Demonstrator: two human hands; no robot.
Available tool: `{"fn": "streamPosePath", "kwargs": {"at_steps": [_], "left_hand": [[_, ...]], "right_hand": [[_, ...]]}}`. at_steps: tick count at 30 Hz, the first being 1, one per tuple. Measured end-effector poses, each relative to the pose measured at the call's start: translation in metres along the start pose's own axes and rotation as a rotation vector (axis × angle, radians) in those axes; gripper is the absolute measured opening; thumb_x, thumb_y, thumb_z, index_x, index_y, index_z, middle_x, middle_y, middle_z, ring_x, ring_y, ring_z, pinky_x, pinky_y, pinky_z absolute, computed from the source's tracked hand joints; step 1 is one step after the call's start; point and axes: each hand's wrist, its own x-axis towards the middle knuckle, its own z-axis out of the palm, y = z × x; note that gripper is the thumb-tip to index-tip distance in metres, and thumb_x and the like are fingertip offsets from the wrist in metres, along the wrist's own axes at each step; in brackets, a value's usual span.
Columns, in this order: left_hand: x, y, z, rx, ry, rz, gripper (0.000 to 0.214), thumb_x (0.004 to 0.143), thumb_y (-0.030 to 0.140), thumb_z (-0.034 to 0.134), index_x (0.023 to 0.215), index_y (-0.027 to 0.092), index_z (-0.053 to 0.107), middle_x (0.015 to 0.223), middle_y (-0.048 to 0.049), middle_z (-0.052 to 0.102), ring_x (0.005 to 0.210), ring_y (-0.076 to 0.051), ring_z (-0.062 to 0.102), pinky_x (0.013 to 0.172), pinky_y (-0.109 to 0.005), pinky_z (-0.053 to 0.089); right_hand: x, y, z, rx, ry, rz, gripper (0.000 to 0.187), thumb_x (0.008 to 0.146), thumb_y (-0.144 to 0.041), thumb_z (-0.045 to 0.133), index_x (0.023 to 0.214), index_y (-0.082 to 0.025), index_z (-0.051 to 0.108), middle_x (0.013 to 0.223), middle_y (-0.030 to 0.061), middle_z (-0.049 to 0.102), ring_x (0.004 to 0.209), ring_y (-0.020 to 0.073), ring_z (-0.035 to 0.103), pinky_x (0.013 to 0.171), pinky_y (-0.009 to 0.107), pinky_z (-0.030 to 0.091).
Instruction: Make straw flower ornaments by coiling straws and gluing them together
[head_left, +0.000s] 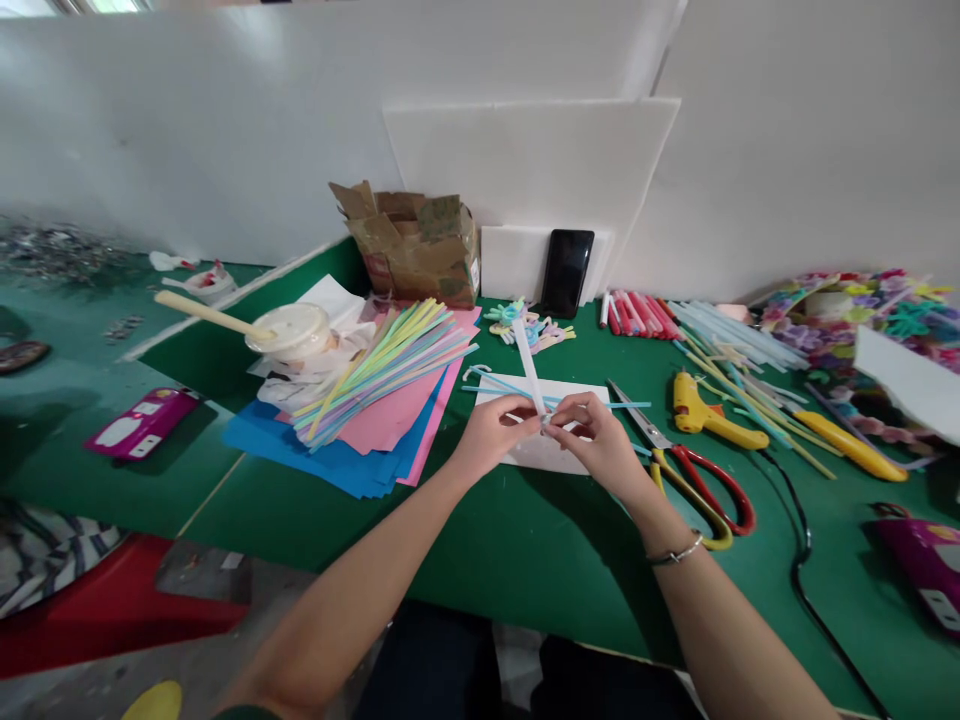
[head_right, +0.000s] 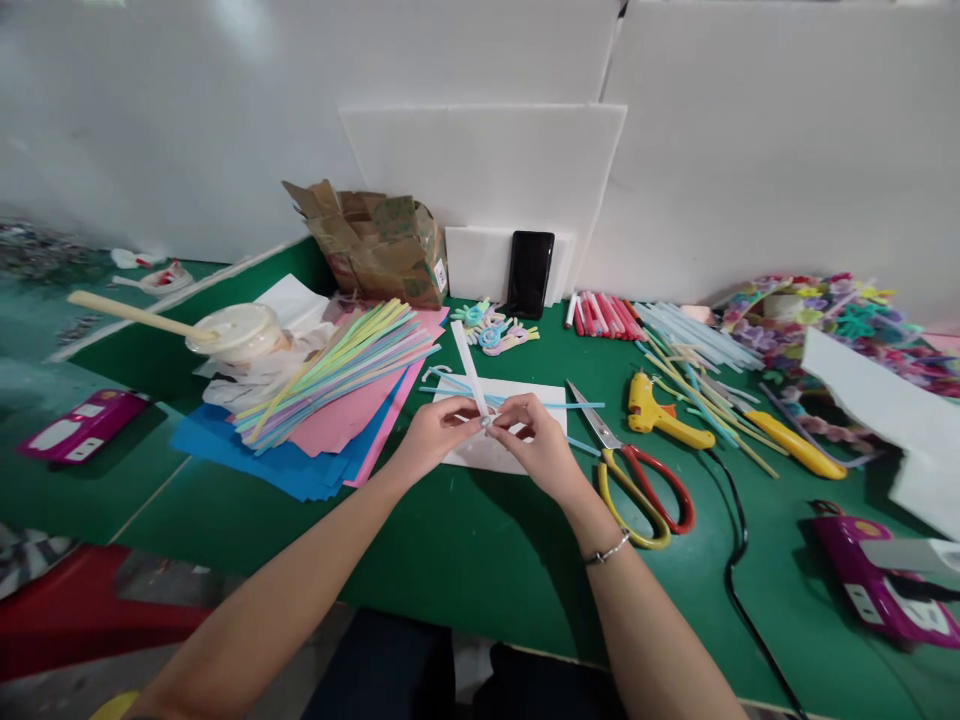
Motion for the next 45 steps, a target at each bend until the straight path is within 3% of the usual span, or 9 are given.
{"fn": "streamPosePath", "kwargs": {"at_steps": [4, 8, 12, 16, 20, 28, 38, 45], "left_hand": [[0.000, 0.003, 0.008, -0.038, 0.130, -0.037, 0.009, 0.066, 0.026, 0.064, 0.069, 0.017, 0.063, 0.073, -0.0027, 0.068, 0.074, -0.018, 0.063, 0.072, -0.028, 0.049], [0.008, 0.005, 0.016, -0.113, 0.175, -0.106, 0.010, 0.065, 0.026, 0.065, 0.065, 0.016, 0.062, 0.067, -0.0010, 0.065, 0.070, -0.016, 0.062, 0.069, -0.027, 0.049], [0.015, 0.004, 0.019, -0.278, 0.157, -0.183, 0.014, 0.063, 0.026, 0.068, 0.066, 0.015, 0.060, 0.064, 0.0006, 0.062, 0.066, -0.014, 0.061, 0.069, -0.028, 0.049], [0.012, 0.001, 0.019, -0.465, 0.084, -0.240, 0.021, 0.060, 0.029, 0.072, 0.066, 0.013, 0.060, 0.064, 0.0019, 0.061, 0.063, -0.011, 0.059, 0.072, -0.027, 0.049], [0.006, 0.000, 0.016, -0.500, 0.019, -0.260, 0.027, 0.057, 0.033, 0.075, 0.067, 0.011, 0.062, 0.065, 0.0003, 0.061, 0.063, -0.011, 0.059, 0.073, -0.029, 0.049], [0.007, 0.003, 0.012, -0.532, 0.066, -0.265, 0.023, 0.059, 0.030, 0.075, 0.066, 0.011, 0.064, 0.060, 0.0012, 0.059, 0.061, -0.009, 0.055, 0.072, -0.027, 0.047], [0.010, -0.001, 0.014, -0.611, 0.080, -0.286, 0.022, 0.059, 0.028, 0.075, 0.065, 0.011, 0.063, 0.060, 0.0003, 0.060, 0.061, -0.009, 0.057, 0.071, -0.027, 0.047], [0.011, 0.000, 0.014, -0.596, 0.170, -0.257, 0.022, 0.060, 0.029, 0.075, 0.066, 0.011, 0.064, 0.060, -0.0022, 0.063, 0.059, -0.011, 0.060, 0.070, -0.029, 0.049]], "right_hand": [[0.000, -0.002, -0.001, -0.046, 0.010, -0.046, 0.026, 0.069, -0.035, 0.068, 0.082, -0.022, 0.050, 0.072, -0.0002, 0.064, 0.071, 0.0159, 0.063, 0.058, 0.027, 0.047], [0.000, -0.003, -0.004, -0.081, 0.044, -0.116, 0.021, 0.071, -0.032, 0.067, 0.083, -0.023, 0.051, 0.073, 0.0001, 0.063, 0.072, 0.0159, 0.063, 0.058, 0.027, 0.048], [0.000, -0.003, -0.007, -0.168, 0.011, -0.231, 0.019, 0.072, -0.028, 0.067, 0.090, -0.025, 0.060, 0.084, 0.0023, 0.065, 0.077, 0.0170, 0.061, 0.061, 0.029, 0.050], [-0.001, -0.003, -0.010, -0.269, 0.007, -0.379, 0.013, 0.078, -0.023, 0.060, 0.089, -0.027, 0.066, 0.079, 0.0024, 0.067, 0.074, 0.0178, 0.061, 0.062, 0.032, 0.051], [-0.001, -0.003, -0.010, -0.325, 0.023, -0.482, 0.010, 0.080, -0.023, 0.059, 0.083, -0.027, 0.068, 0.076, 0.0033, 0.068, 0.072, 0.0186, 0.062, 0.063, 0.034, 0.051], [-0.001, 0.000, -0.010, -0.436, 0.019, -0.664, 0.013, 0.081, -0.014, 0.059, 0.086, -0.022, 0.067, 0.078, 0.0055, 0.069, 0.074, 0.0174, 0.064, 0.065, 0.032, 0.052], [-0.002, -0.001, -0.008, -0.482, 0.070, -0.676, 0.016, 0.080, -0.011, 0.058, 0.090, -0.021, 0.066, 0.078, 0.0059, 0.069, 0.073, 0.0170, 0.064, 0.064, 0.031, 0.053], [-0.003, -0.001, -0.009, -0.511, 0.241, -0.588, 0.012, 0.082, -0.016, 0.057, 0.083, -0.022, 0.067, 0.076, 0.0035, 0.069, 0.067, 0.0157, 0.063, 0.060, 0.029, 0.052]]}}
